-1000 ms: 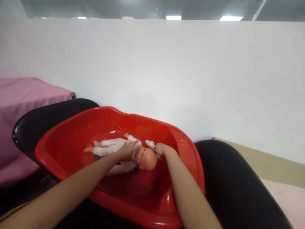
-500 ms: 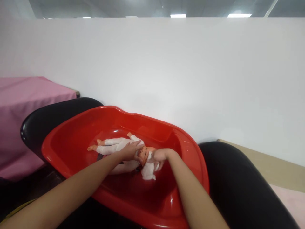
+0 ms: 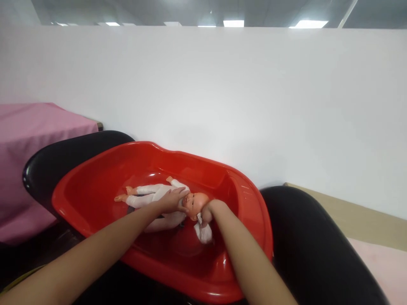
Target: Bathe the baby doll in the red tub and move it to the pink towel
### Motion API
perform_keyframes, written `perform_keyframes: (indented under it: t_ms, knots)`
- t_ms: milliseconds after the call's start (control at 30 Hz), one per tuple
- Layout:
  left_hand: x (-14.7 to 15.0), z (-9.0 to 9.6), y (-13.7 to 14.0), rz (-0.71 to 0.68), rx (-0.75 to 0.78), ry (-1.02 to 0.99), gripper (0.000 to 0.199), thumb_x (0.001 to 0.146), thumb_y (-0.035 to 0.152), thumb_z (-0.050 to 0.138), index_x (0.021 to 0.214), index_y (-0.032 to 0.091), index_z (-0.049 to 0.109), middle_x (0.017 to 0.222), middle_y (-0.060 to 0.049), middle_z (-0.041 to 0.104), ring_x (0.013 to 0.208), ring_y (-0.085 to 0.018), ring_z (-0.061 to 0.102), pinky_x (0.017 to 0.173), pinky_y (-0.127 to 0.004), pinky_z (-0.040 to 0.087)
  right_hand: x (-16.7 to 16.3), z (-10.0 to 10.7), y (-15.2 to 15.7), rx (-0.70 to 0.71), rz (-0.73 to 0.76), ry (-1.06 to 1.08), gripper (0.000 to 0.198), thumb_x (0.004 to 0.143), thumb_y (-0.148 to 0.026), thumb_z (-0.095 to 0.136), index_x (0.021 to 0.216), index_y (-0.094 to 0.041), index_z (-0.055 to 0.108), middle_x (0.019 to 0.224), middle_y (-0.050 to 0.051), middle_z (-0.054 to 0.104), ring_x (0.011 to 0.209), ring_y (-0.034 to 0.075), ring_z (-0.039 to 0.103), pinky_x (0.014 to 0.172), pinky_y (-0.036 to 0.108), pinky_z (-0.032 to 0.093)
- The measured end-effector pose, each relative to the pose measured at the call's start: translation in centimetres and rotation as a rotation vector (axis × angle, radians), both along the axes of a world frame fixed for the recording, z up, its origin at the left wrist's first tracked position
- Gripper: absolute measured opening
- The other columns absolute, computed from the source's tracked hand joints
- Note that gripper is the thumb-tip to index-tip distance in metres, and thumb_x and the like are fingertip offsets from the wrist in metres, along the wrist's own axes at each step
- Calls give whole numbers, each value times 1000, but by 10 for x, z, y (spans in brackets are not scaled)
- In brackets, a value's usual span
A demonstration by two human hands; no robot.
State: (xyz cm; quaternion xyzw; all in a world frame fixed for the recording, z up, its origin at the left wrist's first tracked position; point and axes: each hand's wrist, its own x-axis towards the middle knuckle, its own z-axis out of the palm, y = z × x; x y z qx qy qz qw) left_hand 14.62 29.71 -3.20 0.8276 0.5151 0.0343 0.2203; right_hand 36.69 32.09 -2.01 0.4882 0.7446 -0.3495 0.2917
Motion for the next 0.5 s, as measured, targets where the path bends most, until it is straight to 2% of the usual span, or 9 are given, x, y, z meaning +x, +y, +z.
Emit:
perform_keyframes:
  t_ms: [67,133,200,267,333,400,500]
  knots:
    - [-1,-1,0,-8,2,-4,87,84,63,66,157,26,38,167,-16,30,152,-39,27,119,-60,23,-2,5,-2,-111,-63,52,20,77,-35,82,86,-18,75,86,7,72,98,27,72,99,41,56]
    - [-1,-2,0,-8,17,-16,77,89,61,59,156,27,40,166,-14,34,151,-37,30,119,-59,25,-6,12,-5,-198,-137,227,28,87,-41,74,100,-16,74,95,7,73,94,22,72,92,34,58]
    - [0,-2,0,3,31,-20,68,93,61,50,154,30,43,164,-12,38,149,-35,33,118,-56,27,-10,17,-7,-213,-148,427,31,96,-42,64,108,-15,73,107,7,74,98,17,71,89,26,57]
    - [1,-1,-2,21,37,-15,64,95,61,46,151,32,45,162,-9,42,149,-34,34,118,-54,28,-12,18,-7,-199,-130,537,31,99,-41,60,114,-16,71,116,5,73,103,14,69,87,20,55]
    - [3,1,-3,29,34,-16,63,94,62,46,150,33,46,161,-8,43,149,-34,33,117,-52,29,-12,13,-6,-219,-153,513,32,98,-42,62,119,-18,70,118,5,72,100,13,70,84,20,56]
    - [4,3,-5,28,28,-29,66,93,65,47,150,31,46,161,-10,42,148,-35,33,117,-53,28,-11,3,-3,-222,-161,347,37,94,-45,66,118,-18,69,111,6,73,91,15,72,80,26,59]
    - [7,5,-7,25,23,-42,67,93,67,46,149,31,46,162,-10,42,147,-37,34,116,-56,27,-7,-13,2,-101,-16,95,33,85,-46,75,101,-17,75,94,6,73,89,22,72,90,38,59]
